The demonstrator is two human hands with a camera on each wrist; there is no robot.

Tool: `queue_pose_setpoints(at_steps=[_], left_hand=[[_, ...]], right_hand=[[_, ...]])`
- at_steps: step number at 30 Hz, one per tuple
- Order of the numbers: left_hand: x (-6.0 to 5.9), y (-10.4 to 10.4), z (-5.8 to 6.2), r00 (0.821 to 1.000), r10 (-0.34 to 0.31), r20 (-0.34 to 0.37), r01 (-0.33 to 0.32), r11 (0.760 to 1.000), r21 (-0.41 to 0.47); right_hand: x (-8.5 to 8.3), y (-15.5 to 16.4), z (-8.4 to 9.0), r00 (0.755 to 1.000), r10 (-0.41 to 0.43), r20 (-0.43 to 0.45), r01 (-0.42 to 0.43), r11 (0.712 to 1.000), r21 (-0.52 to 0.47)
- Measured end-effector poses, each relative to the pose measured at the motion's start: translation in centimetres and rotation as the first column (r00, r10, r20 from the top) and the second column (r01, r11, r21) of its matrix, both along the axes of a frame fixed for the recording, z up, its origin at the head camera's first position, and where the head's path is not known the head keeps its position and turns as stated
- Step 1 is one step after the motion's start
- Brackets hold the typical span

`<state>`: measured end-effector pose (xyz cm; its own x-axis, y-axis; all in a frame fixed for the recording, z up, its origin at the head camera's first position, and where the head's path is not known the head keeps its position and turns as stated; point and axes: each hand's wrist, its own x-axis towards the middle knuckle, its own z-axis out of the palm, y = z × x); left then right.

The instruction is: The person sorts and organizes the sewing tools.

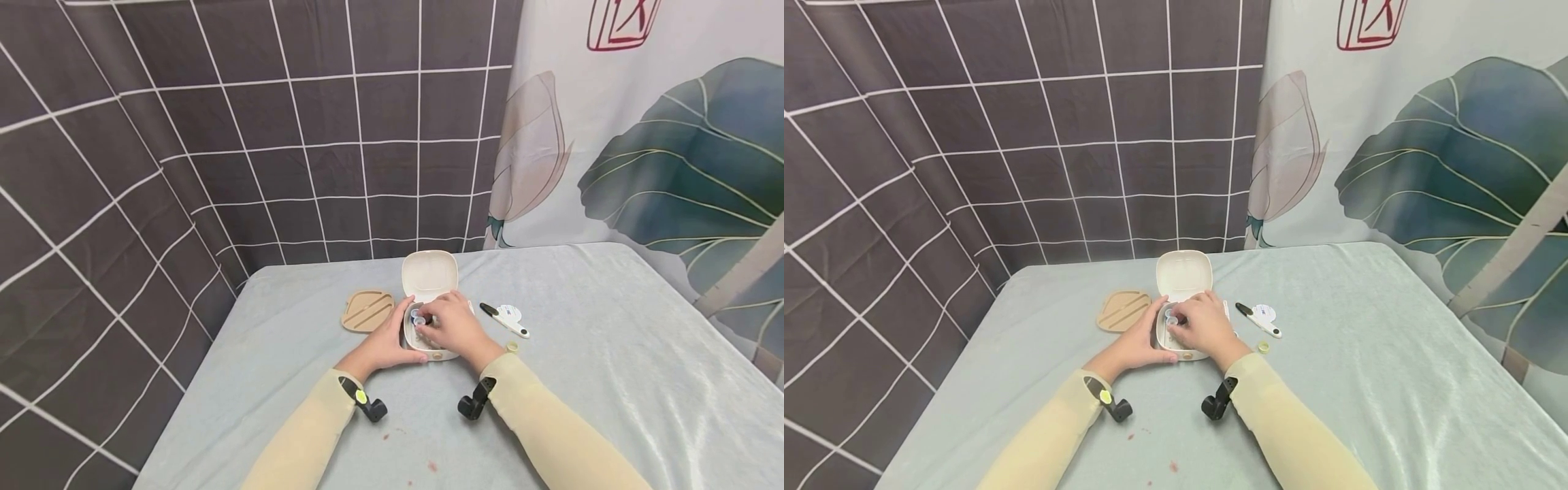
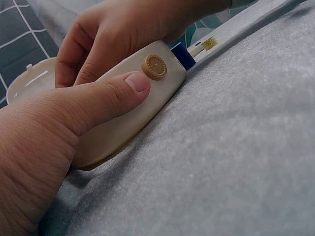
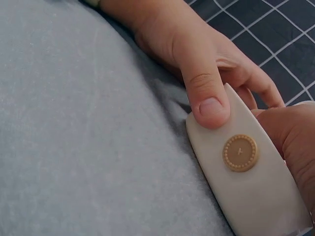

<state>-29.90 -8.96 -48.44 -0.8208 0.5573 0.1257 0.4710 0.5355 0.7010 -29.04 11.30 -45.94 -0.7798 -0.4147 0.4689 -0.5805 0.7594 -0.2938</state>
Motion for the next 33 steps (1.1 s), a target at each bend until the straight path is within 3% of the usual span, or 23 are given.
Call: queue_pose_setpoints(at_steps=[8,22,33], left_hand=[[-0.03,-0.03,-0.07,1.000,-0.004,-0.003,0.004,1.000,-0.002],[-0.11,-0.09,-0.16,1.000,-0.012,-0.016,0.012,1.000,0.012],[-0.07,-0.07,-0.21,1.000,-0.009,-0.009,0.009,1.000,0.003]], right_hand=[[-0.18,-0.42,0.05,0.999,-0.041,0.035,0.039,0.997,0.068],[0.29,-0.93,0.75,0.999,-0.044,0.007,0.042,0.983,0.178],[0.05,-0.94,0.39,0.999,-0.033,-0.009,0.034,0.978,0.207]])
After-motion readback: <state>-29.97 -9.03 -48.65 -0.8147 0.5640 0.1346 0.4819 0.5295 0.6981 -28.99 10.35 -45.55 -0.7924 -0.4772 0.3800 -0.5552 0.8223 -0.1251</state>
